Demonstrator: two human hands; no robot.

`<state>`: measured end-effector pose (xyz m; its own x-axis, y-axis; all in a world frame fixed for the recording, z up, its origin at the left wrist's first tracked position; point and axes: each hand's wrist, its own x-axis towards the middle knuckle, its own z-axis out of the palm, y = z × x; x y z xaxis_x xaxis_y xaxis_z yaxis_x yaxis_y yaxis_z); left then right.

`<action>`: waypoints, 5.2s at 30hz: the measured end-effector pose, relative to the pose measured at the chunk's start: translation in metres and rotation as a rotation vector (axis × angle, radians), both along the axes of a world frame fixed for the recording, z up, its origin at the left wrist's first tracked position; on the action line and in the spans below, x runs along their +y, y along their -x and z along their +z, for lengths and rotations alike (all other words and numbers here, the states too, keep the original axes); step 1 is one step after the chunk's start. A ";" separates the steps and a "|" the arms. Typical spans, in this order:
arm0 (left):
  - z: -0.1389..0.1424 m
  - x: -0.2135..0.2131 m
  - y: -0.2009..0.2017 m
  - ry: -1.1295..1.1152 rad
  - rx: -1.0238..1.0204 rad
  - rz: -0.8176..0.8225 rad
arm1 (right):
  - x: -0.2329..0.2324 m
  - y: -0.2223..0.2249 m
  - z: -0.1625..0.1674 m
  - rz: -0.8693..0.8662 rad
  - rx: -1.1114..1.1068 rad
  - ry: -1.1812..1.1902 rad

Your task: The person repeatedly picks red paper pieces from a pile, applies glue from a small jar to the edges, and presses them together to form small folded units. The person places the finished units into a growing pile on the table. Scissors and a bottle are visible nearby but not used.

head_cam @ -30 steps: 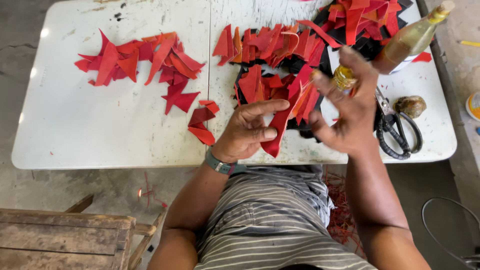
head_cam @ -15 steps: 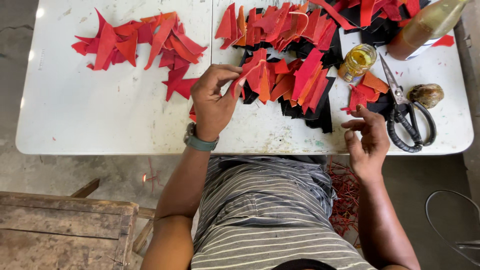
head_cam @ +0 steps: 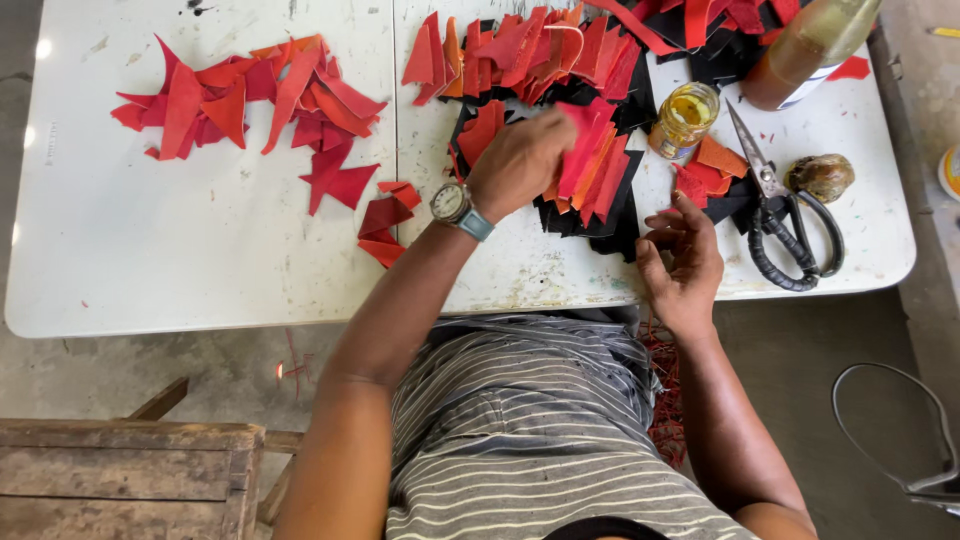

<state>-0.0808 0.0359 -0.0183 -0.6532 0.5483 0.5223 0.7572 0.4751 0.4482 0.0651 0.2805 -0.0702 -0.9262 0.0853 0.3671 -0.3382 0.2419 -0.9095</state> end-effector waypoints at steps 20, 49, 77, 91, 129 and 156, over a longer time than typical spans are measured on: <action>0.044 -0.213 -0.081 0.113 -0.423 0.500 | -0.002 0.000 -0.010 0.012 0.070 -0.082; 0.060 -0.069 -0.064 -1.027 -0.465 0.100 | -0.149 0.043 0.086 0.364 -0.108 0.259; 0.019 -0.199 -0.090 -0.570 -0.286 0.603 | 0.073 0.315 0.120 -0.213 -0.333 -1.088; -0.026 -0.234 -0.060 0.169 -0.321 0.678 | 0.049 0.173 0.171 0.033 0.277 -0.824; 0.024 -0.205 -0.037 -0.690 -0.418 0.406 | 0.120 0.146 0.109 0.172 0.146 -1.281; 0.023 -0.060 -0.080 -1.434 -1.086 -0.618 | -0.019 0.049 0.156 0.562 0.289 -0.057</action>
